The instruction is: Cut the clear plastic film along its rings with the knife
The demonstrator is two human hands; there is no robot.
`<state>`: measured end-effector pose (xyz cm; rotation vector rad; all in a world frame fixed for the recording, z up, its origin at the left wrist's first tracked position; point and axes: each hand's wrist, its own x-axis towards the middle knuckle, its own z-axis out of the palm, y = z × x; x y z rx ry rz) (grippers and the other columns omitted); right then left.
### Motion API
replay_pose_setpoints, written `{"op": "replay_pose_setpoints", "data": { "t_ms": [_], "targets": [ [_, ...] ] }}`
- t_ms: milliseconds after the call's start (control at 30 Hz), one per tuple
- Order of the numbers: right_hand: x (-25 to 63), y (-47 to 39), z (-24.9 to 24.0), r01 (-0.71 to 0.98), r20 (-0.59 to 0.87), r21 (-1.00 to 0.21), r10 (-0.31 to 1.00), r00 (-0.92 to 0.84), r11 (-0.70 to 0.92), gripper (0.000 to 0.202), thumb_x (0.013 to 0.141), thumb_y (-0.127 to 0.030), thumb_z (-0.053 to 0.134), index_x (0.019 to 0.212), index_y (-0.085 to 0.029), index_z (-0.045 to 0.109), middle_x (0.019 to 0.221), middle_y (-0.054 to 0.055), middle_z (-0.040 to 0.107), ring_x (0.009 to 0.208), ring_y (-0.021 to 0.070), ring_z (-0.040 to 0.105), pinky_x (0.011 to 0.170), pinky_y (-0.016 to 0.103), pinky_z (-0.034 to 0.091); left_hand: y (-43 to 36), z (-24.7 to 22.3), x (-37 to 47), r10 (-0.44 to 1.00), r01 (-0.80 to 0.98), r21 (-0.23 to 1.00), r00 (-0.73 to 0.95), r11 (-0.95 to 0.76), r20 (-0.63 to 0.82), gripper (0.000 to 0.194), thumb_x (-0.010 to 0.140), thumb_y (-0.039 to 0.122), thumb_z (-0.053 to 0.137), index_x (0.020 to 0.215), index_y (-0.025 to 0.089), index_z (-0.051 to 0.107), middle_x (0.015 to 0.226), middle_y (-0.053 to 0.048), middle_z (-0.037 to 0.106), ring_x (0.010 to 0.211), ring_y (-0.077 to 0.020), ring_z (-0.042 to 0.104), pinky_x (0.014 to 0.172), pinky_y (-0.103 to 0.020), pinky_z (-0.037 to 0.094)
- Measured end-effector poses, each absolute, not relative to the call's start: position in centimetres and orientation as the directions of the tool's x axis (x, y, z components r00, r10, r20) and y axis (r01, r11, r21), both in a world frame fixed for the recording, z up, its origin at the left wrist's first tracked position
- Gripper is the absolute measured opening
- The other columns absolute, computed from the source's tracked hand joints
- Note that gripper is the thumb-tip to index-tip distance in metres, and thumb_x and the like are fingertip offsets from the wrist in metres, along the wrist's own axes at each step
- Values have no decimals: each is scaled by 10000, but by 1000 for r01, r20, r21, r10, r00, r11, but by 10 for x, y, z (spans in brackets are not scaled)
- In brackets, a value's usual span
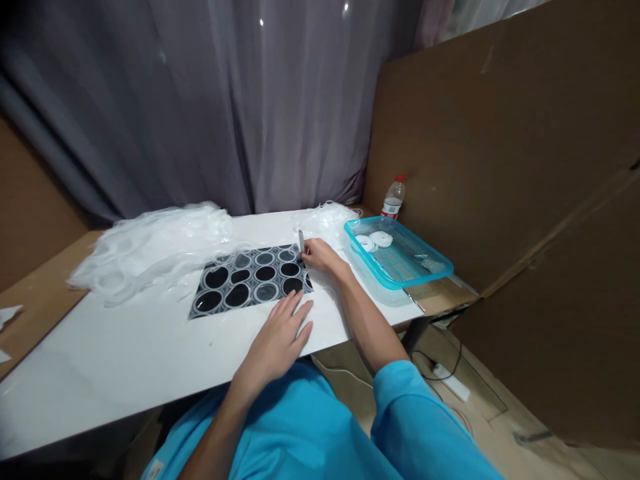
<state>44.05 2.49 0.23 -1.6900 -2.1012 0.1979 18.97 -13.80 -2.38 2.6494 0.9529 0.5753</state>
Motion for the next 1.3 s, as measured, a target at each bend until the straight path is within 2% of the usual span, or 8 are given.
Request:
{"op": "replay_pose_setpoints", "data": {
  "t_ms": [1300],
  "targets": [
    [441, 27, 0, 894, 260, -346, 945, -200, 285, 177, 996, -283, 707, 946, -157, 820, 924, 106, 810, 813, 214, 715, 743, 284, 443, -139, -21, 189, 653, 549, 373, 709, -748, 267, 528, 1165, 417, 373, 1638, 223, 507, 1794, -110, 395, 1692, -325, 305, 1372, -577, 318]
  ]
}}
